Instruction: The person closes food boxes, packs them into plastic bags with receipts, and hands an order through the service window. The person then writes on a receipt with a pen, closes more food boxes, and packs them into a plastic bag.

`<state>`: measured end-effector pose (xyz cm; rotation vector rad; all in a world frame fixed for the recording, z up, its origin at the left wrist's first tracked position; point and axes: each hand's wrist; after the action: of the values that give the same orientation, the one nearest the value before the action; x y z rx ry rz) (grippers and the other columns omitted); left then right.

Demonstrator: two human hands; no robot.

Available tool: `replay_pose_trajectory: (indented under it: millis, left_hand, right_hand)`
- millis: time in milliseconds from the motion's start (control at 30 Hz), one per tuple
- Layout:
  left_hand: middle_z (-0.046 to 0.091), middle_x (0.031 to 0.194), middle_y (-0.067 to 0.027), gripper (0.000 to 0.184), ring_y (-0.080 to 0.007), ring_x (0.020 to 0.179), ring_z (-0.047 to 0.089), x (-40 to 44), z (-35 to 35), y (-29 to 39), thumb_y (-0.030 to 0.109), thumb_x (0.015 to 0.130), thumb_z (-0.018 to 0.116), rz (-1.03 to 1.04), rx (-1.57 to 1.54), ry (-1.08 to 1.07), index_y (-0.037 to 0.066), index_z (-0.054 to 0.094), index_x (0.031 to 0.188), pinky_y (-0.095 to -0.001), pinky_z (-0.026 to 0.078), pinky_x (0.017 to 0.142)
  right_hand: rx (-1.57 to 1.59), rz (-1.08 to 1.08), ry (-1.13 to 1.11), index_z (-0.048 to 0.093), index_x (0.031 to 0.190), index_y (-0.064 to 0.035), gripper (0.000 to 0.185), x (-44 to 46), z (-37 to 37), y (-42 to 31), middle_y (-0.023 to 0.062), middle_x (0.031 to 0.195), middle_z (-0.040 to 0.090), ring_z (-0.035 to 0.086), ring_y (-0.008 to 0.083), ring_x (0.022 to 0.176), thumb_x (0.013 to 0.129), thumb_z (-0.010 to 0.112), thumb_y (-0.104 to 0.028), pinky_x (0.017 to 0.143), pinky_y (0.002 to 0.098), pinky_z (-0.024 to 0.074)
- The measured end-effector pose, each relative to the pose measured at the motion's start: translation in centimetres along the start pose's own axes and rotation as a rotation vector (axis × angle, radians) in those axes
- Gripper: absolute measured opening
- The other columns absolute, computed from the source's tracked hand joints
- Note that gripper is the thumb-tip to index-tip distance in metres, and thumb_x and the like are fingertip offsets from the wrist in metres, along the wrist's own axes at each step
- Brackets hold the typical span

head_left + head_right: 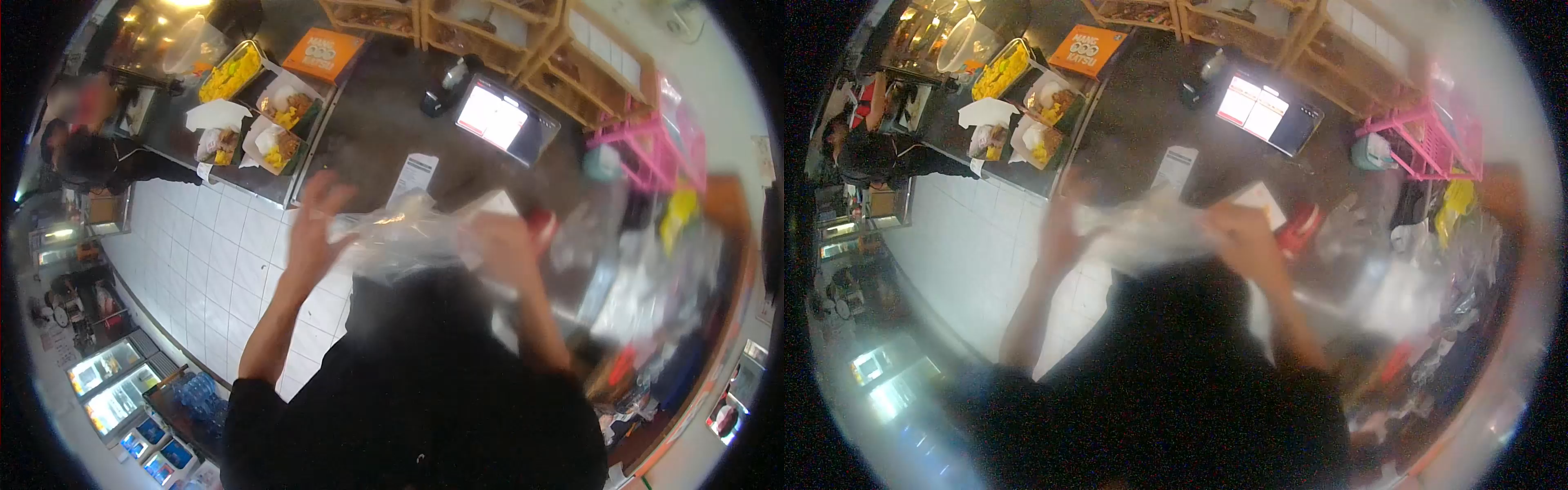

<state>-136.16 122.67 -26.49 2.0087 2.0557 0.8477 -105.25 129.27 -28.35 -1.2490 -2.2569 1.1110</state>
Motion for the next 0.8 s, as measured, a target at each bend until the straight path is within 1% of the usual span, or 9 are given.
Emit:
replay_pose_trajectory:
  millis: [67, 133, 267, 367, 433, 533, 667, 767, 800]
  left_hand:
    - [0.061, 0.094, -0.0158, 0.017, -0.0334, 0.09, 0.061, 0.2, 1.9, -0.3, 0.009, 0.081, 0.072, 0.149, -0.187, -0.144, 0.003, 0.058, 0.089, -0.0415, 0.049, 0.076]
    - [0.062, 0.096, -0.0155, 0.012, -0.0361, 0.092, 0.06, 0.7, 1.8, -2.9, 0.007, 0.084, 0.066, -0.155, -0.151, -0.119, 0.004, 0.059, 0.093, -0.0436, 0.048, 0.076]
    - [0.062, 0.086, -0.0182, 0.019, -0.0434, 0.085, 0.06, 2.0, 0.9, -2.8, 0.0, 0.087, 0.052, -0.157, -0.023, -0.008, 0.004, 0.052, 0.105, -0.0495, 0.047, 0.076]
    - [0.061, 0.079, -0.02, 0.039, -0.0442, 0.073, 0.059, 2.8, 4.9, -2.8, 0.003, 0.084, 0.053, -0.283, 0.007, -0.26, 0.006, 0.039, 0.12, -0.0502, 0.047, 0.072]
    - [0.06, 0.076, -0.0175, 0.045, -0.0396, 0.067, 0.06, 2.9, 5.5, -3.3, 0.004, 0.083, 0.056, -0.214, -0.047, -0.245, 0.007, 0.036, 0.124, -0.0474, 0.048, 0.068]
    - [0.053, 0.076, -0.0001, 0.046, -0.0097, 0.068, 0.051, 3.8, 4.4, -2.0, 0.009, 0.086, 0.061, -0.486, -0.903, -0.436, 0.014, 0.039, 0.126, -0.0269, 0.043, 0.063]
    - [0.055, 0.081, 0.0, 0.041, -0.0126, 0.075, 0.055, 4.4, 1.2, 1.6, 0.009, 0.092, 0.056, -0.654, -1.118, -0.343, 0.016, 0.039, 0.129, -0.029, 0.046, 0.069]
    - [0.062, 0.099, -0.0034, 0.04, -0.0146, 0.086, 0.059, 3.6, 1.8, 1.1, 0.01, 0.097, 0.05, -0.301, -0.701, -0.181, 0.012, 0.039, 0.136, -0.032, 0.049, 0.076]
    - [0.062, 0.11, -0.0053, 0.041, -0.0149, 0.09, 0.061, 3.2, 1.6, 1.3, 0.011, 0.098, 0.05, -0.55, -1.259, -0.08, 0.009, 0.04, 0.138, -0.0329, 0.05, 0.077]
  right_hand:
    - [0.105, -0.081, -0.143, 0.065, 0.117, -0.0094, 0.042, 1.9, -0.9, 0.3, 0.0139, 0.103, 0.067, 0.066, 0.0271, 0.097, 0.079, 0.072, -0.026, 0.084, 0.0373, 0.0498]
    - [0.406, -0.136, -0.191, 0.05, 0.14, -0.0171, 0.068, 2.6, -3.1, -0.1, 0.0114, 0.136, 0.054, 0.05, 0.0265, 0.128, 0.077, 0.072, -0.032, 0.092, 0.0773, 0.031]
    - [-0.365, -0.163, -0.355, 0.037, 0.147, -0.0243, 0.096, -1.2, -1.4, 2.7, 0.0111, 0.148, 0.039, 0.035, 0.0305, 0.138, 0.062, 0.083, -0.022, 0.109, 0.0637, 0.0253]
    - [-0.711, -0.422, -0.334, 0.036, 0.148, -0.0264, 0.102, -1.2, 1.2, 5.4, 0.0108, 0.146, 0.04, 0.035, 0.0309, 0.138, 0.058, 0.084, -0.014, 0.112, 0.0618, 0.0224]
    - [-0.656, -0.416, -0.435, 0.035, 0.148, -0.0247, 0.098, 0.1, 0.6, 5.6, 0.0135, 0.14, 0.044, 0.039, 0.0339, 0.132, 0.062, 0.083, -0.019, 0.109, 0.0606, 0.0264]
    - [-0.589, -0.227, -0.31, 0.035, 0.148, -0.0152, 0.095, 1.9, -0.3, 4.7, 0.0198, 0.133, 0.046, 0.042, 0.0401, 0.126, 0.067, 0.078, -0.043, 0.103, 0.0552, 0.0339]
    - [-0.292, -0.34, -0.048, 0.032, 0.148, -0.0094, 0.1, 5.7, -6.4, -5.8, 0.0201, 0.13, 0.047, 0.049, 0.0396, 0.119, 0.068, 0.079, -0.048, 0.101, 0.0498, 0.0385]
    - [0.07, -0.425, 0.067, 0.027, 0.151, -0.006, 0.108, 8.2, -5.3, -11.6, 0.0205, 0.129, 0.046, 0.047, 0.0371, 0.122, 0.063, 0.085, -0.028, 0.105, 0.042, 0.0389]
    - [0.179, -0.459, 0.103, 0.026, 0.152, -0.0064, 0.11, 8.9, -4.2, -13.0, 0.021, 0.129, 0.046, 0.047, 0.0378, 0.122, 0.062, 0.085, -0.026, 0.105, 0.0423, 0.0382]
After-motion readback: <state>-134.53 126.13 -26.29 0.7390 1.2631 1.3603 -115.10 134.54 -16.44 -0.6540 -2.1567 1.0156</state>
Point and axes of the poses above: each hand's wrist, its own x-axis towards the middle knuckle, its own z-axis out of the palm, y = z × x
